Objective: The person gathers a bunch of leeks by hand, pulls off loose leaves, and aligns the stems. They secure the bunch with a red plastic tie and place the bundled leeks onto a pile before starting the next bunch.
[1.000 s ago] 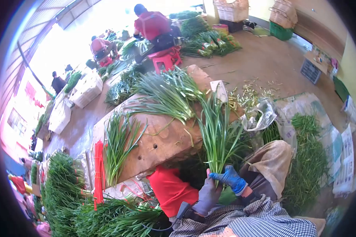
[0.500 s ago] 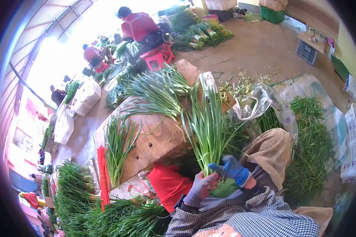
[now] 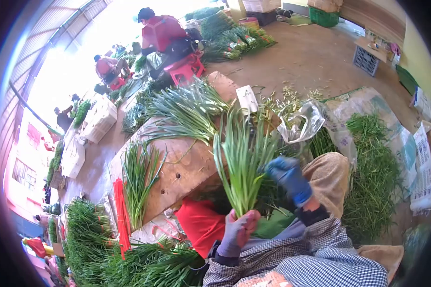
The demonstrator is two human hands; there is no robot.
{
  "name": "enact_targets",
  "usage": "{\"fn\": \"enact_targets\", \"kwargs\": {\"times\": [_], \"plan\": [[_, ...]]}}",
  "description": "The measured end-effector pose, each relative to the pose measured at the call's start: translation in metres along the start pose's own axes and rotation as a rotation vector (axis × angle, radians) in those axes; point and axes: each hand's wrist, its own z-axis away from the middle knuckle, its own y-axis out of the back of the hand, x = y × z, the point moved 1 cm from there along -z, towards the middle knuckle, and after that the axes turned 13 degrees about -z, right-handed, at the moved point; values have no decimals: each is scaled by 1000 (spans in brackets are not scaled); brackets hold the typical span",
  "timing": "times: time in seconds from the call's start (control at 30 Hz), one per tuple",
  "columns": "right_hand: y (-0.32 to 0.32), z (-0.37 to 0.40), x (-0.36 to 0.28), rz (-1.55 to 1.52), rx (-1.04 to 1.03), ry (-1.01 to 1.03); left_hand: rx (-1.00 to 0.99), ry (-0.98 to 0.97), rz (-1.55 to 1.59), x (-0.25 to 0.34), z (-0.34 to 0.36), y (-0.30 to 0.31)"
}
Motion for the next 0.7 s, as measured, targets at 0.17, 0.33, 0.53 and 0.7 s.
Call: {"fn": "enact_targets", "kwargs": {"times": [0.17, 0.33, 0.53, 0.7], "plan": [[59, -14, -17, -129, 171, -172, 139, -148, 193, 15, -11, 34], [31, 36, 17, 458, -164, -73, -70, -115, 470, -17, -28, 50], [-21, 35, -9, 144, -292, -402, -67, -60, 480, -4, -18, 45], [-69, 23, -21, -256, -310, -330, 72, -21, 335, -29, -31, 51]]}}
